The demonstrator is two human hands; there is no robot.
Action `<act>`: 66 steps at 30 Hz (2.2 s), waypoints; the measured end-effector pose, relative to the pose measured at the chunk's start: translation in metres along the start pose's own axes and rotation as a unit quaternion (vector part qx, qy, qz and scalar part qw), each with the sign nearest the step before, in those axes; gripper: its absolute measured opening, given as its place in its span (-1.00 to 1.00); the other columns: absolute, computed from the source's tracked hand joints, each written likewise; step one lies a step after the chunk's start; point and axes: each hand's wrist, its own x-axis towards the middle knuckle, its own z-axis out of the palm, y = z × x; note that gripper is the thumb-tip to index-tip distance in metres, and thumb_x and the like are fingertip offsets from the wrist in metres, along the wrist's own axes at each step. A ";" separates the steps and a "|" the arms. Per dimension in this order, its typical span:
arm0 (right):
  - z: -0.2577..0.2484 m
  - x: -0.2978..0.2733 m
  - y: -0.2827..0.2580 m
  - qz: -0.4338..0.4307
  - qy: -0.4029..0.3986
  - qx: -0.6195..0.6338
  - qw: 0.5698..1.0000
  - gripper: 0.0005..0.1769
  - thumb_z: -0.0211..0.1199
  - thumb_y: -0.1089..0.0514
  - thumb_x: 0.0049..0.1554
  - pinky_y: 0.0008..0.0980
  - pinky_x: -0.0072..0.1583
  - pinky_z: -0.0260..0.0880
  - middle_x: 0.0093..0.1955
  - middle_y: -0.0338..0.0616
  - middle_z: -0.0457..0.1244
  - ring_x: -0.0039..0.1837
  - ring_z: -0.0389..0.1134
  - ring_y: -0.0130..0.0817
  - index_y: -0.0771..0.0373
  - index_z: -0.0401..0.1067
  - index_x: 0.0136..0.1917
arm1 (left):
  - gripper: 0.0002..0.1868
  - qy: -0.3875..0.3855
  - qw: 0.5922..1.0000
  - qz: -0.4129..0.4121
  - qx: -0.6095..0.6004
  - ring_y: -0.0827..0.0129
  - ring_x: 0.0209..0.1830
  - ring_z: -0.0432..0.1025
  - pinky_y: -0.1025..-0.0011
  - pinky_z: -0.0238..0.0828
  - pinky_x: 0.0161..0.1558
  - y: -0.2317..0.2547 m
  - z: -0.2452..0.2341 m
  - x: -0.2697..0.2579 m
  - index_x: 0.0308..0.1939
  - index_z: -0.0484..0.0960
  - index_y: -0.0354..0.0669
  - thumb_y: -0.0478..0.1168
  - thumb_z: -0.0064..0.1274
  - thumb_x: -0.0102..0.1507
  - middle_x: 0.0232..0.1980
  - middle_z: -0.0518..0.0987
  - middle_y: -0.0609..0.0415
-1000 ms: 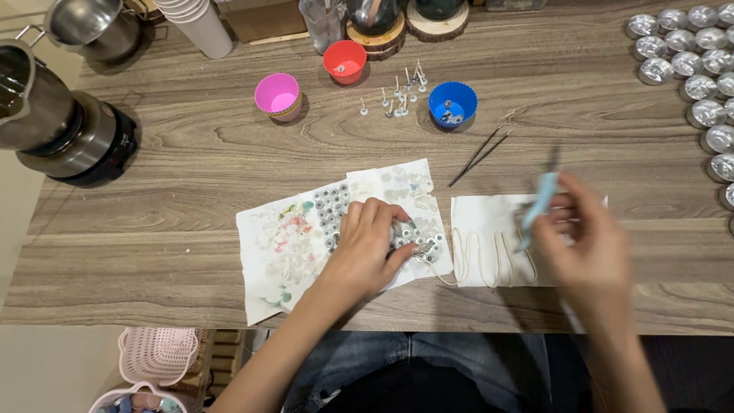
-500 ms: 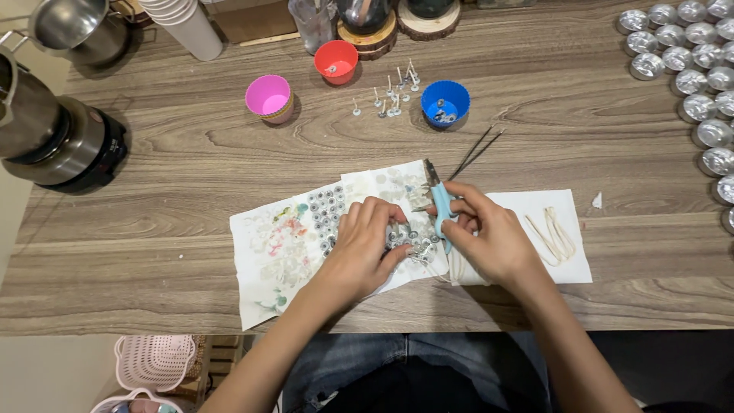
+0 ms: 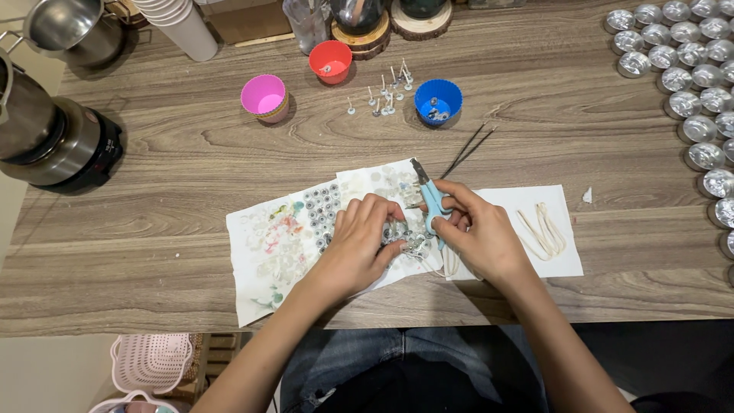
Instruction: The person prepares candle wicks by using tweezers to pick up small metal wick tabs and placing them onto the base of pre-cut wicks, then using scissors to trim the excess length of the wicks.
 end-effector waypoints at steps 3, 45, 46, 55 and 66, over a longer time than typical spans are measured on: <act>0.000 0.000 0.000 -0.005 0.000 0.006 1.000 -0.35 0.33 0.16 0.05 -0.41 -0.12 0.43 -0.04 -0.28 0.46 -0.26 0.28 -0.52 0.02 0.36 0.43 | -0.60 -0.005 1.000 0.005 0.010 0.18 0.04 0.28 0.23 0.11 0.06 -0.001 0.001 -0.001 0.08 0.44 -0.13 -0.17 0.20 0.22 0.03 0.40 0.02; -0.134 0.078 0.069 0.113 0.025 -0.212 0.971 -0.24 0.13 0.18 0.17 -0.04 -0.03 0.35 -0.28 0.04 0.28 -0.21 0.24 -0.12 -0.41 0.31 0.58 | -0.60 0.177 0.582 -0.291 -0.738 0.36 -0.04 0.57 0.45 0.57 0.01 0.010 -0.003 -0.017 0.22 0.53 -0.38 -0.22 -0.05 0.35 0.12 0.66 -0.07; -0.135 0.076 0.063 0.114 0.029 -0.210 0.971 -0.24 0.13 0.18 0.17 -0.04 -0.03 0.35 -0.28 0.04 0.28 -0.21 0.24 -0.12 -0.41 0.31 0.58 | -0.60 0.179 0.580 -0.286 -0.742 0.35 -0.04 0.57 0.43 0.57 0.00 0.010 -0.002 -0.017 0.21 0.53 -0.38 -0.22 -0.03 0.35 0.09 0.65 -0.09; -0.067 0.067 0.025 -0.062 0.214 -0.305 0.926 -0.30 0.24 0.01 0.16 0.03 0.21 0.41 0.28 0.36 0.28 0.21 0.39 0.22 0.36 0.19 0.47 | -0.53 0.187 0.615 -0.296 -0.706 0.27 0.09 0.58 0.37 0.55 0.11 0.025 -0.006 -0.011 0.26 0.55 -0.36 -0.15 -0.02 0.33 0.16 0.66 -0.12; -0.025 0.079 -0.016 0.028 0.101 -0.275 0.956 0.08 0.18 0.27 0.12 0.02 0.04 0.44 -0.11 0.44 0.36 -0.06 0.43 0.27 0.43 -0.43 0.68 | -0.50 0.184 0.601 -0.271 -0.729 0.15 0.23 0.53 0.26 0.48 0.26 0.035 -0.008 -0.016 0.32 0.46 -0.38 -0.13 -0.15 0.38 0.27 0.60 -0.20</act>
